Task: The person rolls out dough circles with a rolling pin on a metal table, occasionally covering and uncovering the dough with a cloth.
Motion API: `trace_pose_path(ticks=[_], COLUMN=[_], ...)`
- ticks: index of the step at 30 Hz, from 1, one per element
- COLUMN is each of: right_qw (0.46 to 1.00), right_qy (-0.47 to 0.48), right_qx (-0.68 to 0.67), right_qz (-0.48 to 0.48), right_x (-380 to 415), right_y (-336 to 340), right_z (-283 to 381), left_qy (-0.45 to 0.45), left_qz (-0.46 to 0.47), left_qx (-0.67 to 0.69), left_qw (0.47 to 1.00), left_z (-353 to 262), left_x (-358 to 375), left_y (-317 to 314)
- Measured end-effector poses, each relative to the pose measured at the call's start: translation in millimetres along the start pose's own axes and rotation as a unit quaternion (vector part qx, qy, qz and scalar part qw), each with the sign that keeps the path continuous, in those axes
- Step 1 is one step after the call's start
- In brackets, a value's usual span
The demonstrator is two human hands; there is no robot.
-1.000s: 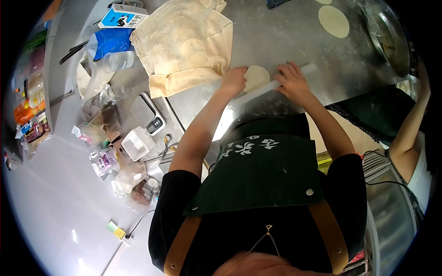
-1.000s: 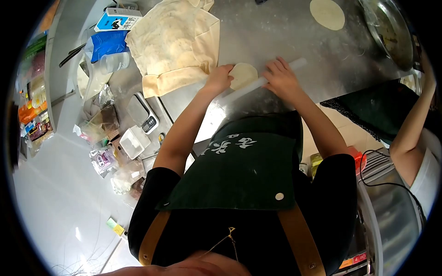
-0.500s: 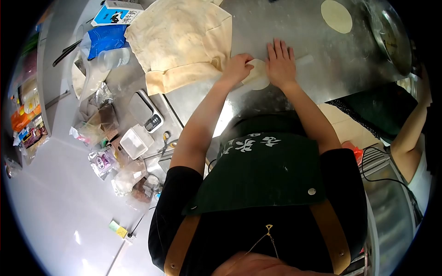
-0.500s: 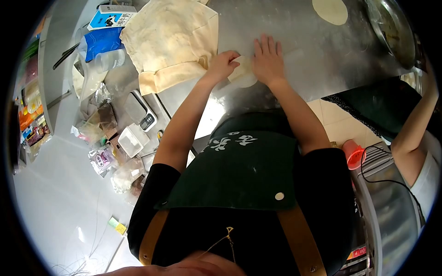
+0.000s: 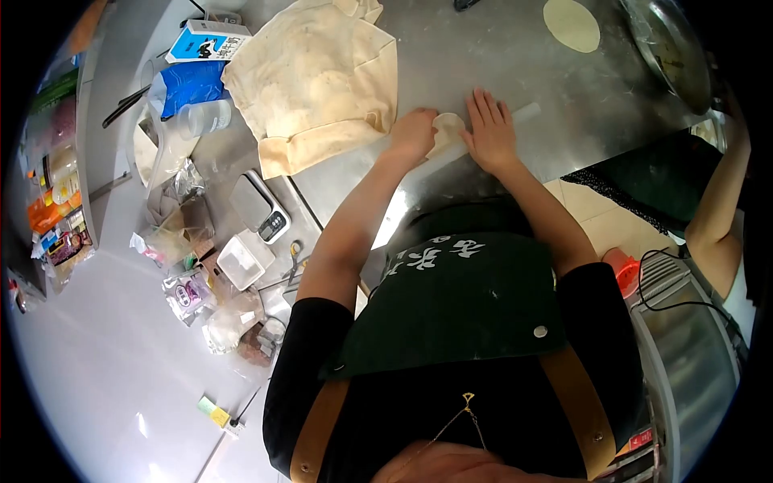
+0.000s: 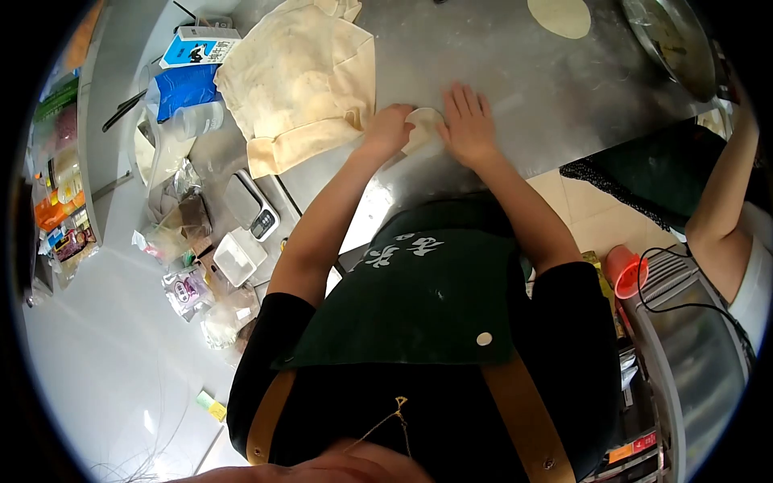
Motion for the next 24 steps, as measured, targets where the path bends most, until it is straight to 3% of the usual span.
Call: trace_pose_path(ticks=[1,4,7,10,17,24], right_qw=[0.999,0.994,0.990,0.989,0.982,0.999], right_qy=[0.018,0.075,0.107,0.115,0.151,0.008], right_qx=[-0.021,-0.032,-0.016,-0.017,-0.081,-0.004], right_qz=[0.020,0.072,0.094,0.097,0.074,-0.044], right_x=[16,44,44,33,4,-4], right_y=[8,25,39,54,50,8], right_z=[-7,-28,-41,-41,-17,3], left_qy=[-0.002,-0.016,-0.006,0.107,0.117,0.111], left_qz=[-0.020,0.036,-0.116,0.050,0.052,0.019], left_qx=[-0.007,-0.014,0.094,0.056,0.053,0.101], left_qw=[1.000,0.999,0.989,0.991,0.990,0.989], left_z=[-2,-23,-25,-6,14,13], left_x=[5,15,21,17,22,20], left_y=[-1,14,24,12,-4,0])
Point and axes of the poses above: each hand's wrist, its own x-axis away from the middle knuckle, its own y-axis out of the back of the hand, z = x × y, the point moved 3 cm from there along -x, towards the middle knuckle, and after that the axes turned 14 degrees about -y, right-handed, at the moved point
